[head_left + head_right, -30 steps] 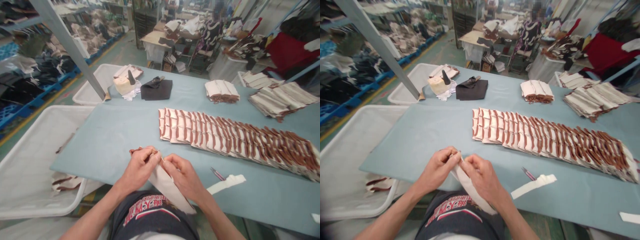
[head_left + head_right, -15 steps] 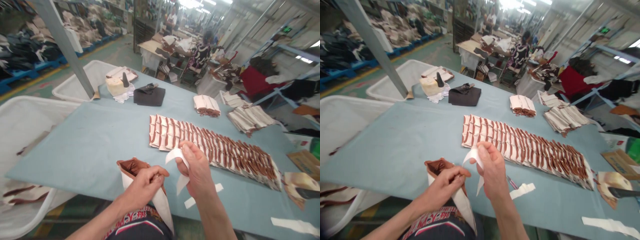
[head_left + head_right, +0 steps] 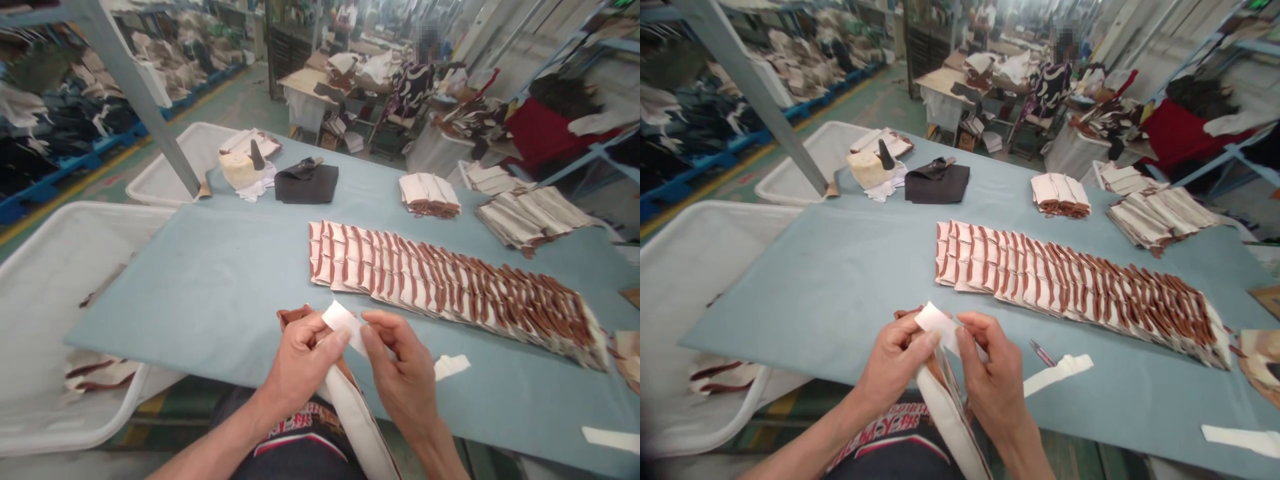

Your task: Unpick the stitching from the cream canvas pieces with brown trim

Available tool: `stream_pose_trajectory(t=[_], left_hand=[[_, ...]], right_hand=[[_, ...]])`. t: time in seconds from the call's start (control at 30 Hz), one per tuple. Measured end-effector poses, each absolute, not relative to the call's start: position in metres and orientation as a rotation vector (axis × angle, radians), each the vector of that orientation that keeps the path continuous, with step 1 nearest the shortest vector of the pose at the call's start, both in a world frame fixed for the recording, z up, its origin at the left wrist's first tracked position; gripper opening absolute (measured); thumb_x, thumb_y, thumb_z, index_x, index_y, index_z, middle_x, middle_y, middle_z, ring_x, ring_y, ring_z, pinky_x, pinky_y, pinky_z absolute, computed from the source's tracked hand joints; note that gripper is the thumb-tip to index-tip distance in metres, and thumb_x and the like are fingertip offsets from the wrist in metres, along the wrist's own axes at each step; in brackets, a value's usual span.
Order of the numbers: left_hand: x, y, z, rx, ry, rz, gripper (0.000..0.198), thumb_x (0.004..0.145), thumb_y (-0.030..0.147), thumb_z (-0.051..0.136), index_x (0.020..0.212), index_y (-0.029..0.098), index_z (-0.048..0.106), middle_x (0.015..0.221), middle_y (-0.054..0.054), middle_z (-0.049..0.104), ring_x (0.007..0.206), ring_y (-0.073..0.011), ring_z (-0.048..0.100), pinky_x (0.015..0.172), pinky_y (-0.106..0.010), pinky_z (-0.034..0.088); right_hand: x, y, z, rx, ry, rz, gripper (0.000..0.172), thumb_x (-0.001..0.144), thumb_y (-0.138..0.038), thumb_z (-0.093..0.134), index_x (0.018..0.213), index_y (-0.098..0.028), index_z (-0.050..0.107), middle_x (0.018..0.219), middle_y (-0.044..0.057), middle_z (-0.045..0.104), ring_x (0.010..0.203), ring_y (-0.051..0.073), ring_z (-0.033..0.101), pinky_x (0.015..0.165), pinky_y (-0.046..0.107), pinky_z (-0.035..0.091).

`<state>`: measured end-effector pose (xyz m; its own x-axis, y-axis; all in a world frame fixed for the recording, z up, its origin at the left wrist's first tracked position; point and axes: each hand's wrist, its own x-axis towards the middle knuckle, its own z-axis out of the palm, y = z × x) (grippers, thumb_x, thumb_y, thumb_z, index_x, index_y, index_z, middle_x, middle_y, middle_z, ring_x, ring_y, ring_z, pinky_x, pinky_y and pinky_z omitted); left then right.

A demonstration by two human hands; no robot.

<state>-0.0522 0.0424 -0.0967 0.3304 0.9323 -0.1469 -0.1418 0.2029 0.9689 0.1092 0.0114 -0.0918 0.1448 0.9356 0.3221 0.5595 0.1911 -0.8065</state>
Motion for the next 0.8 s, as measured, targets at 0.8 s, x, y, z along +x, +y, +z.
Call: stream_pose_trajectory(t=[0.8], left_hand=[[-0.065, 0.021, -0.078, 1.27, 1.002, 0.72, 0.041, 0.097, 0.047, 0.053, 0.07, 0.017, 0.053, 0.062, 0.002, 0.046, 0.055, -0.0111, 0.044, 0.051, -0.022, 0.033]], right_hand=[[0.096, 0.003, -0.077, -1.284, -1.458, 0.949, 0.008, 0.094, -0.028, 0.068, 0.099, -0.023, 0.071, 0.097, 0.002, 0.076, 0.092, 0.02, 0.071, 0.087, 0.03, 0.054]])
